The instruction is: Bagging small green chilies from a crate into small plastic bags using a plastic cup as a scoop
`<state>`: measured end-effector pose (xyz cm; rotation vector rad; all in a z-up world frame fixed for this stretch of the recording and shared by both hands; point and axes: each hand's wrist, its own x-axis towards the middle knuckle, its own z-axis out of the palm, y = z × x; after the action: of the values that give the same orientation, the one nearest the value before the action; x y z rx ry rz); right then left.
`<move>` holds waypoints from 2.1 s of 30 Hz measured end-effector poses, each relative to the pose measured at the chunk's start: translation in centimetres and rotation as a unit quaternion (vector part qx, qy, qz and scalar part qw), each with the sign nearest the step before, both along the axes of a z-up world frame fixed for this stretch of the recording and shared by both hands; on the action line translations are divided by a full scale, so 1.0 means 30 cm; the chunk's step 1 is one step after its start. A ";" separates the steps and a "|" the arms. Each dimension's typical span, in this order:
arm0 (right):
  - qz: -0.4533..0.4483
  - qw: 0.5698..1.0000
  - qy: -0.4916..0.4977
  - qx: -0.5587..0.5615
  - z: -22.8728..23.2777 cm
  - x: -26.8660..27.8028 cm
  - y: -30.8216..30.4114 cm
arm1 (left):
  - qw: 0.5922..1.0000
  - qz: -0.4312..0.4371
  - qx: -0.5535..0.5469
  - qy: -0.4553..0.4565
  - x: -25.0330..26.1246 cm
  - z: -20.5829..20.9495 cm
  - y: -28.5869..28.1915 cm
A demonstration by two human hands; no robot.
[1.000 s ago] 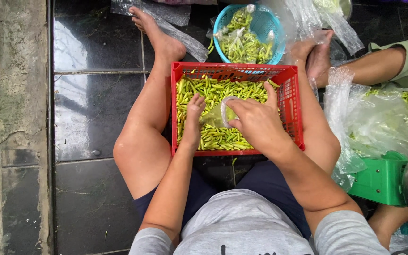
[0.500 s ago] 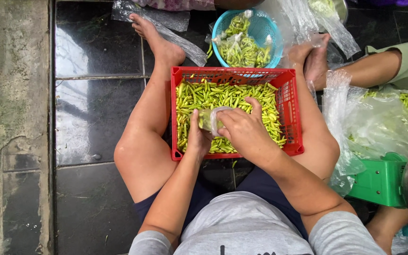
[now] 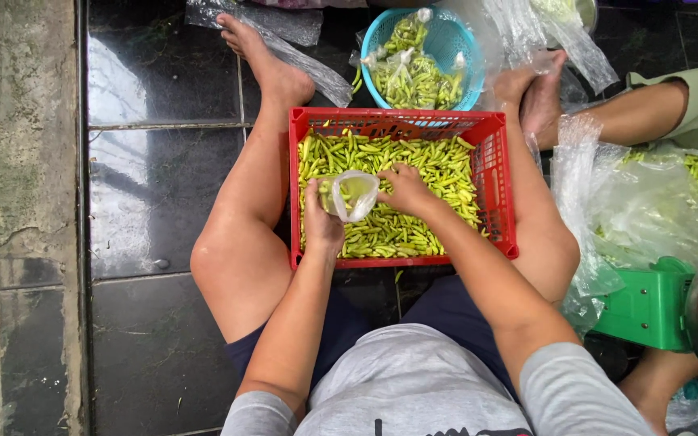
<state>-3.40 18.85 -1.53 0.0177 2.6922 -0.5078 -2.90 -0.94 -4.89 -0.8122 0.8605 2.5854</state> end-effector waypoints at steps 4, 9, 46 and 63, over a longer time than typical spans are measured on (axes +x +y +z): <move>-0.048 0.996 -0.053 0.044 -0.017 -0.001 -0.076 | 1.000 0.025 -0.004 -0.011 -0.004 -0.023 0.002; -0.076 0.989 -0.120 0.043 0.093 0.034 -0.201 | 0.999 0.011 -0.010 -0.034 -0.004 -0.059 0.005; 0.075 0.995 -0.041 -0.045 0.543 0.064 -0.044 | 0.998 0.034 -0.029 -0.051 -0.016 0.044 0.007; 0.266 0.941 0.102 0.182 0.695 -0.057 -0.216 | 0.997 0.000 -0.006 -0.072 -0.026 0.036 0.027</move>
<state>-5.11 12.37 19.32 -0.6718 2.7822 0.1653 -3.67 -0.12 -3.80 -0.9897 0.8342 2.4878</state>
